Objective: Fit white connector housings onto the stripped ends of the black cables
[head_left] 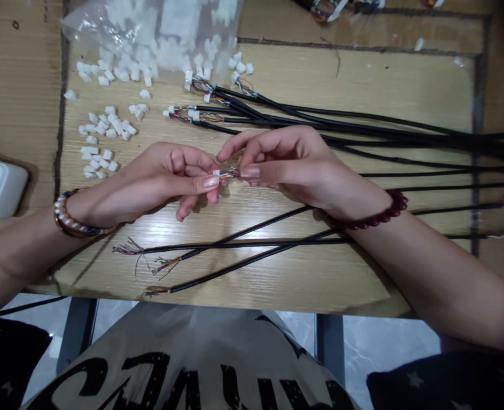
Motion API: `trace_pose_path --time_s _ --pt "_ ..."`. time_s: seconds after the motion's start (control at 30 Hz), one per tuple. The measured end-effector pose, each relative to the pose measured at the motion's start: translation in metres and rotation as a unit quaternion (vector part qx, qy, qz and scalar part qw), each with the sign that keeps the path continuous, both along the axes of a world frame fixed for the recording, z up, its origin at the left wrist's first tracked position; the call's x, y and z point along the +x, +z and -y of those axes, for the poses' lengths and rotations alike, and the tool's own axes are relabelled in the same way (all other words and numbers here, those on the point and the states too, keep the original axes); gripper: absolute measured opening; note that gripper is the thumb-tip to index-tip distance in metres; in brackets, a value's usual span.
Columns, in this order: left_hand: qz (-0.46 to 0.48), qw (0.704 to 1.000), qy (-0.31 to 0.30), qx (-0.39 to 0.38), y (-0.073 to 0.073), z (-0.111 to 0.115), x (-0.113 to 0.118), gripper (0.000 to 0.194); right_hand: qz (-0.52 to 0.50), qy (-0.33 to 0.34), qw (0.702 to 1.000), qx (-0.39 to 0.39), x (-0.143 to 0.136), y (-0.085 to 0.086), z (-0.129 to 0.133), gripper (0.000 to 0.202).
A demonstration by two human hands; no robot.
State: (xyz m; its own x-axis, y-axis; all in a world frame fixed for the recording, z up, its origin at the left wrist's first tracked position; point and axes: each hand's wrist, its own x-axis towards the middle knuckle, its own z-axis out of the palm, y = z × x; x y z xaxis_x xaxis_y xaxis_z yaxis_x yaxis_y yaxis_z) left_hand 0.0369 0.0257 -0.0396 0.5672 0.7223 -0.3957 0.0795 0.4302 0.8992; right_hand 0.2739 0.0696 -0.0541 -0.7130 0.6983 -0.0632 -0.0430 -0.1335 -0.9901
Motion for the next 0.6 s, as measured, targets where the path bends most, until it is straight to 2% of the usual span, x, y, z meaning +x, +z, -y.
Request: trace_pose_path --time_s 0.2,0.6 --pt "-0.008 1.000 0.019 0.002 -0.0029 0.0016 0.0008 0.018 0.044 -0.043 0.997 0.047 -0.0052 0.0003 0.0060 0.018" --pt "-0.012 1.000 0.011 -0.015 -0.0012 0.0010 0.0003 0.017 0.058 -0.003 0.995 0.082 -0.0032 -0.0017 0.0027 0.024"
